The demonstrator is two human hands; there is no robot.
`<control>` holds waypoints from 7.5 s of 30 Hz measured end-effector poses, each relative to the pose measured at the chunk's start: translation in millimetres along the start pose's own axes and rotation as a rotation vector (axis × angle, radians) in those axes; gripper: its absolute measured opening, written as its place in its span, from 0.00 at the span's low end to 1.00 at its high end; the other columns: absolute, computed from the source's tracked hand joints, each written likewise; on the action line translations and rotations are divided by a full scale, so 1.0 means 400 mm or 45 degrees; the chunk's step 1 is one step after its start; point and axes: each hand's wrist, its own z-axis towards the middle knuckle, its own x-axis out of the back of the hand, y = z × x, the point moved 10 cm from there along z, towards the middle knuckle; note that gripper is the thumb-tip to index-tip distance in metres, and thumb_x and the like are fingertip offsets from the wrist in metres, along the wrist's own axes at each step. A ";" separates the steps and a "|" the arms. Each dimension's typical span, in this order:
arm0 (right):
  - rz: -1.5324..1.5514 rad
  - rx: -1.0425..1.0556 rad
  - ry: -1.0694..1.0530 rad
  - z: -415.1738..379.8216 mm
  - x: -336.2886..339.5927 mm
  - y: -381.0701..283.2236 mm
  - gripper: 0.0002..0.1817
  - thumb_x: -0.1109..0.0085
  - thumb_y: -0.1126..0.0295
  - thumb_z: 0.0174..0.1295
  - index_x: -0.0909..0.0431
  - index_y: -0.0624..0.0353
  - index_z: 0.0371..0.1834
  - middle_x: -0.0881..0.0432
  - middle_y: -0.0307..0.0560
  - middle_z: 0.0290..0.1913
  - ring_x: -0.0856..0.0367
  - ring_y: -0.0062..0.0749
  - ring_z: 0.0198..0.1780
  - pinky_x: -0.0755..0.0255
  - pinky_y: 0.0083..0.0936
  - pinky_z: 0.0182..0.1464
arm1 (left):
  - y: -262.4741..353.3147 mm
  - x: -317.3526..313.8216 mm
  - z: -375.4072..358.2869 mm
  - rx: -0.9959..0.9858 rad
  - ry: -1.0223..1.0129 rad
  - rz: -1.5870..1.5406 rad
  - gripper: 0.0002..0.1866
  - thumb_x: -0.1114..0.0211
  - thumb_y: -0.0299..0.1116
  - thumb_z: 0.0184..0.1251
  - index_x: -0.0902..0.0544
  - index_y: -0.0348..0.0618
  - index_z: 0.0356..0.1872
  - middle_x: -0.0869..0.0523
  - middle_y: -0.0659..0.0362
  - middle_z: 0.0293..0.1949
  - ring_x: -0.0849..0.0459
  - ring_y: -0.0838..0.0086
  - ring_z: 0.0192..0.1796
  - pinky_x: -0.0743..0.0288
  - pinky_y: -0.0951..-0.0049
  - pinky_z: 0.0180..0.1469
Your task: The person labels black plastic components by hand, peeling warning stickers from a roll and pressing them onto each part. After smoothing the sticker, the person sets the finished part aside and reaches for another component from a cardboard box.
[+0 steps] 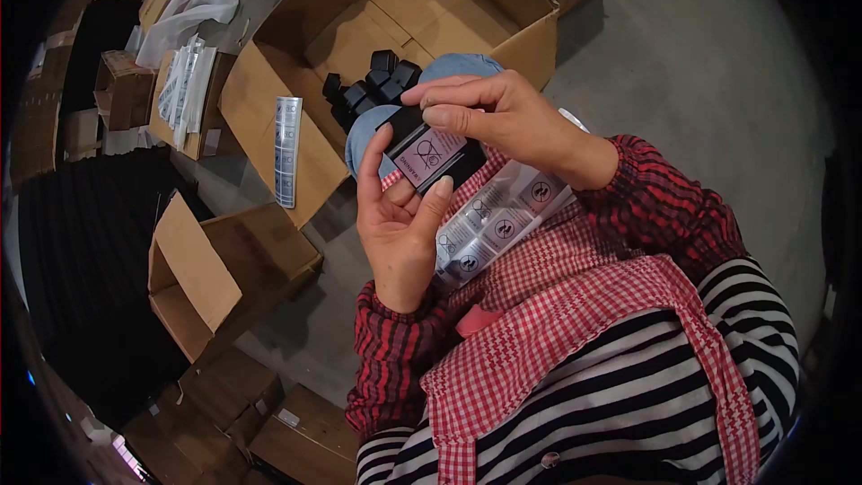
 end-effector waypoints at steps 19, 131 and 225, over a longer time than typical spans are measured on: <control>0.001 0.006 0.229 0.020 0.046 0.097 0.19 0.50 0.63 0.71 0.26 0.65 0.57 0.19 0.48 0.51 0.22 0.27 0.53 0.31 0.21 0.56 | -0.071 0.002 0.117 0.018 -0.020 -0.034 0.19 0.46 0.26 0.72 0.36 0.37 0.61 0.16 0.52 0.42 0.20 0.78 0.48 0.28 0.80 0.50; -1.054 0.750 -0.246 -0.245 -0.066 -0.014 0.10 0.34 0.76 0.42 0.17 0.57 0.31 0.17 0.39 0.33 0.18 0.35 0.39 0.22 0.25 0.38 | -0.174 0.016 -0.078 -0.136 -0.349 1.135 0.12 0.34 0.34 0.61 0.17 0.36 0.41 0.18 0.50 0.31 0.19 0.61 0.34 0.25 0.68 0.40; -0.520 0.232 0.011 -0.079 -0.046 -0.037 0.09 0.36 0.79 0.57 0.19 0.66 0.42 0.21 0.42 0.40 0.23 0.18 0.38 0.28 0.14 0.37 | -0.106 0.053 -0.047 0.425 -0.189 -0.163 0.17 0.38 0.20 0.63 0.25 0.31 0.53 0.16 0.55 0.45 0.16 0.77 0.44 0.20 0.78 0.49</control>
